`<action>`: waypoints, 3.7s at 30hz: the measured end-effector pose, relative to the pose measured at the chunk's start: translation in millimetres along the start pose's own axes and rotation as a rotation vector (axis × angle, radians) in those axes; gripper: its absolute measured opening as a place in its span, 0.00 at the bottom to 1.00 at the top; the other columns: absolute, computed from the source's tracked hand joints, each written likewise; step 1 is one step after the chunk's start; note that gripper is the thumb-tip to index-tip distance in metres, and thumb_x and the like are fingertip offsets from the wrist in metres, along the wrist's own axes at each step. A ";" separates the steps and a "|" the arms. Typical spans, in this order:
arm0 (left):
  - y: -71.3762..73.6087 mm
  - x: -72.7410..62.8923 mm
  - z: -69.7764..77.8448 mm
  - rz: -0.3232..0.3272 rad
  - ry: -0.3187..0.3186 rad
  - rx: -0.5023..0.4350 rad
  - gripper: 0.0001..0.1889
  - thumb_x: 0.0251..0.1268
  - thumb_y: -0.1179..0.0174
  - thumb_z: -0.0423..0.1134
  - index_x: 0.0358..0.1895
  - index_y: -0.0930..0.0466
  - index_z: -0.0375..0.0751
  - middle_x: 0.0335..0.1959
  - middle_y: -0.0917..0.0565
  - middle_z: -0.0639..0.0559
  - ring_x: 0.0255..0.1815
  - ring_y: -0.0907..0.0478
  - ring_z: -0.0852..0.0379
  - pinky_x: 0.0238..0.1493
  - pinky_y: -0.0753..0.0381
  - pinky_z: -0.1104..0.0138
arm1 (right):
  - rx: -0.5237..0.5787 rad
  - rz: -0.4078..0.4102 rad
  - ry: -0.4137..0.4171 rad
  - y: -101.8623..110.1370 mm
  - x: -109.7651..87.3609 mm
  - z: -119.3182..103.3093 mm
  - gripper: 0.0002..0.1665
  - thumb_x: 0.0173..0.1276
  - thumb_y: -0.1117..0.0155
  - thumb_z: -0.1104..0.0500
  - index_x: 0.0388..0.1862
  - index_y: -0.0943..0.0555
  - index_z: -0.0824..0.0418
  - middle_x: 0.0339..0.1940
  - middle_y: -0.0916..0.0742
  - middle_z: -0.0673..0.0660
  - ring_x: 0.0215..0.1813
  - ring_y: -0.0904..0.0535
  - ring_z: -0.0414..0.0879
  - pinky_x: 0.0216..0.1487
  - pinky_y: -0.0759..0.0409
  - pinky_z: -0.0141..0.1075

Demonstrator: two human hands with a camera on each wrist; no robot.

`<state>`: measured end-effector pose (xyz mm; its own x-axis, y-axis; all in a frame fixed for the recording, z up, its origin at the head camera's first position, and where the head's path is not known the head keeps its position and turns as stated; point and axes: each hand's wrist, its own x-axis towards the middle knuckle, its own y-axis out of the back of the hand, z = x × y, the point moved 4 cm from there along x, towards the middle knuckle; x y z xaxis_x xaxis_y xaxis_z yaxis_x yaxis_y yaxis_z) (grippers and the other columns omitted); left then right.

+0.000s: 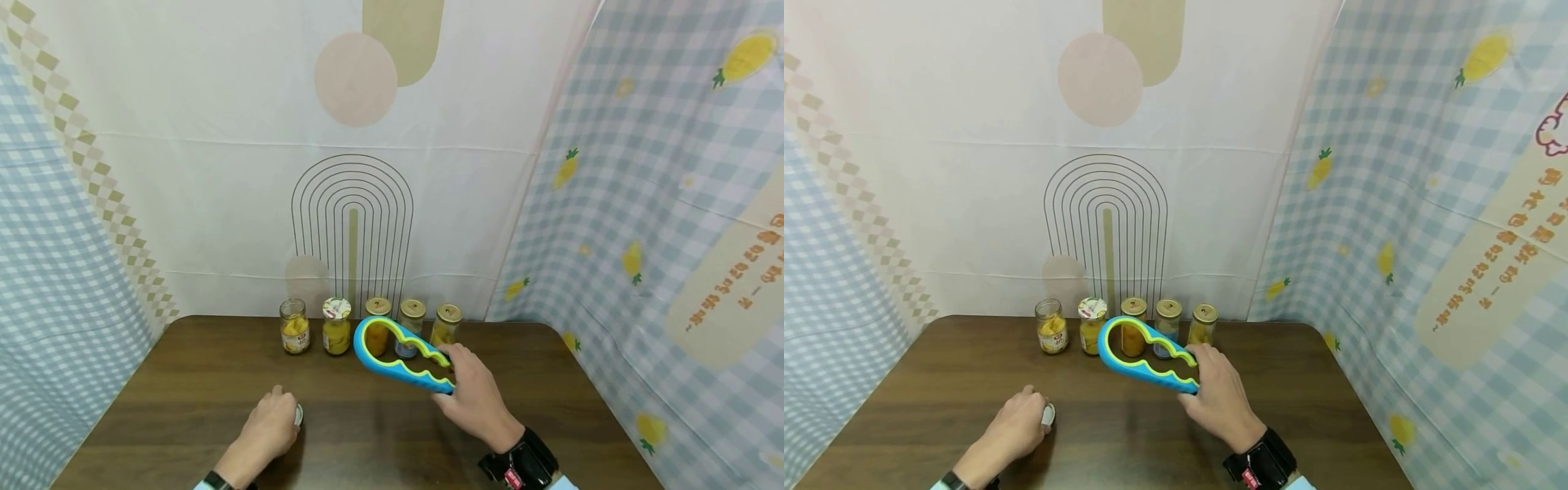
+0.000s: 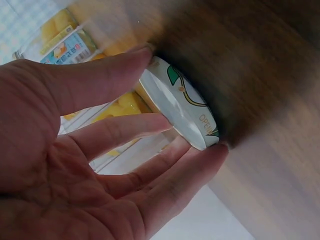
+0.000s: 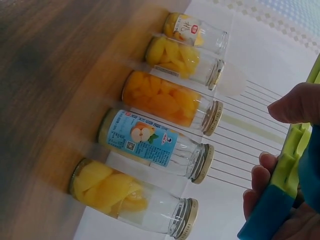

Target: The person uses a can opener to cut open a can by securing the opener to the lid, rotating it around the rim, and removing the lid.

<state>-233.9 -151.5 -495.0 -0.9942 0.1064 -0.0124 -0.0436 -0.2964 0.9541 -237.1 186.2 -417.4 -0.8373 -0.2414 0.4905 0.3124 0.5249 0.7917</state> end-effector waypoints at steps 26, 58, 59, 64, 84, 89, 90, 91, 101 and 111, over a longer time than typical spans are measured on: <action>8.2 81.2 -42.4 0.050 0.115 -0.079 0.17 0.58 0.25 0.34 0.45 0.15 0.24 0.43 0.20 0.32 0.40 0.19 0.41 0.43 0.14 0.46 | 0.019 0.006 0.044 -5.3 0.4 -4.0 0.37 0.52 0.13 0.60 0.60 0.20 0.55 0.50 0.14 0.49 0.47 0.21 0.40 0.47 0.20 0.38; 4.2 75.8 -51.6 0.046 0.127 -0.174 0.46 0.58 0.20 0.44 0.70 0.32 0.14 0.61 0.26 0.17 0.61 0.24 0.21 0.66 0.23 0.36 | 0.023 0.000 0.033 2.2 0.2 2.1 0.34 0.55 0.14 0.60 0.60 0.20 0.55 0.49 0.14 0.51 0.45 0.22 0.40 0.45 0.22 0.37; 4.0 72.7 -51.1 0.055 0.133 -0.186 0.49 0.58 0.20 0.46 0.71 0.35 0.13 0.62 0.29 0.15 0.63 0.26 0.19 0.67 0.24 0.35 | 0.023 -0.003 0.033 3.1 0.4 2.5 0.34 0.56 0.15 0.60 0.61 0.20 0.55 0.49 0.14 0.51 0.45 0.23 0.40 0.45 0.23 0.37; 7.5 52.1 -42.5 0.101 0.159 -0.204 0.58 0.61 0.21 0.52 0.78 0.46 0.14 0.69 0.38 0.12 0.70 0.34 0.15 0.69 0.26 0.32 | 0.018 0.006 0.019 5.4 0.2 6.0 0.35 0.55 0.14 0.60 0.61 0.20 0.56 0.49 0.14 0.52 0.46 0.23 0.40 0.46 0.22 0.38; 16.2 -33.1 19.5 0.203 0.048 -0.218 0.41 0.59 0.22 0.58 0.68 0.21 0.33 0.62 0.19 0.33 0.63 0.21 0.32 0.59 0.25 0.33 | -0.014 -0.011 -0.021 7.0 -9.1 19.5 0.37 0.55 0.13 0.59 0.62 0.20 0.56 0.49 0.14 0.49 0.46 0.20 0.42 0.44 0.23 0.37; 15.8 -35.6 24.9 0.234 0.034 -0.290 0.37 0.60 0.21 0.54 0.67 0.19 0.34 0.61 0.17 0.37 0.64 0.20 0.34 0.61 0.24 0.33 | -0.016 -0.016 -0.033 6.2 -10.6 18.3 0.36 0.55 0.13 0.59 0.62 0.19 0.57 0.49 0.14 0.50 0.46 0.21 0.40 0.44 0.23 0.39; 15.7 -35.6 25.4 0.236 0.036 -0.303 0.37 0.60 0.21 0.54 0.67 0.19 0.34 0.61 0.17 0.37 0.65 0.20 0.34 0.62 0.24 0.33 | -0.019 -0.017 -0.035 5.9 -10.9 18.0 0.36 0.54 0.13 0.59 0.62 0.19 0.57 0.49 0.14 0.50 0.45 0.22 0.40 0.45 0.23 0.39; 15.5 -35.2 26.0 0.236 0.035 -0.312 0.37 0.60 0.21 0.53 0.66 0.19 0.34 0.61 0.17 0.37 0.65 0.20 0.34 0.62 0.24 0.33 | -0.021 -0.017 -0.037 5.8 -11.2 17.8 0.36 0.54 0.13 0.59 0.62 0.19 0.57 0.49 0.14 0.50 0.45 0.22 0.40 0.45 0.23 0.40; 11.7 -33.1 31.8 0.254 0.043 -0.349 0.35 0.60 0.21 0.51 0.66 0.18 0.34 0.60 0.16 0.37 0.62 0.19 0.33 0.61 0.21 0.36 | -0.007 -0.023 -0.067 6.0 -12.8 22.4 0.37 0.54 0.13 0.60 0.62 0.20 0.57 0.50 0.13 0.51 0.46 0.21 0.42 0.47 0.22 0.43; 7.7 -28.4 36.6 0.233 0.083 -0.437 0.35 0.62 0.22 0.50 0.68 0.21 0.36 0.60 0.15 0.40 0.60 0.16 0.38 0.58 0.17 0.40 | -0.005 -0.021 -0.069 9.9 -13.0 22.0 0.37 0.55 0.14 0.60 0.63 0.20 0.59 0.49 0.13 0.51 0.45 0.22 0.43 0.45 0.24 0.40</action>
<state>-202.4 -122.1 -476.3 -0.9861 -0.0809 0.1454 0.1616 -0.6746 0.7203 -233.0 212.5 -423.9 -0.8726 -0.1950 0.4478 0.2967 0.5166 0.8032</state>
